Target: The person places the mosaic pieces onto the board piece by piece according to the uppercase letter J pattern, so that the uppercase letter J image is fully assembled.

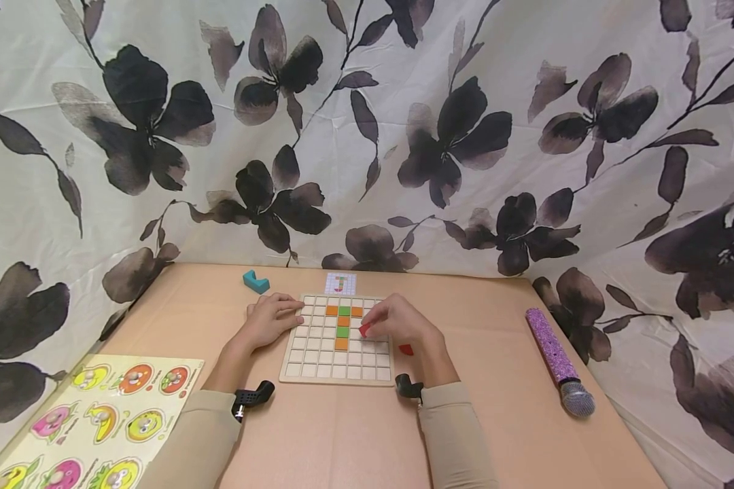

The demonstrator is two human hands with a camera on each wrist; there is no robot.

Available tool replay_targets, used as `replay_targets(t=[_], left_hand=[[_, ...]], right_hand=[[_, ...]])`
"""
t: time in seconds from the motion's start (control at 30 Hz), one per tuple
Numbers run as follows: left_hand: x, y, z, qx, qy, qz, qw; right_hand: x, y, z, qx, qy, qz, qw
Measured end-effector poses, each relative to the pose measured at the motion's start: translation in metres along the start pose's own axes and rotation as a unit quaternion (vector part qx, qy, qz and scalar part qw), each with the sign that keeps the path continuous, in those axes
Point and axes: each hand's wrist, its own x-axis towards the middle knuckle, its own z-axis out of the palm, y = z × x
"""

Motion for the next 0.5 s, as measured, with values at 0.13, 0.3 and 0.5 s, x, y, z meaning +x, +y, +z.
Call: replay_targets(t=[0.13,0.3,0.5], left_hand=[[0.0,0.0,0.0,-0.001,0.001,0.002,1.0],[0.0,-0.001,0.0,0.001,0.002,0.006,1.0],[0.0,0.0,0.0,0.001,0.001,0.004,1.0]], right_hand=[[0.004,-0.002,0.006,0.001,-0.02,-0.01,0.9997],[0.009,-0.003,0.013,-0.007,-0.041,-0.032,0.9986],[0.011,-0.005,0.021,0.0,-0.065,-0.021,0.9977]])
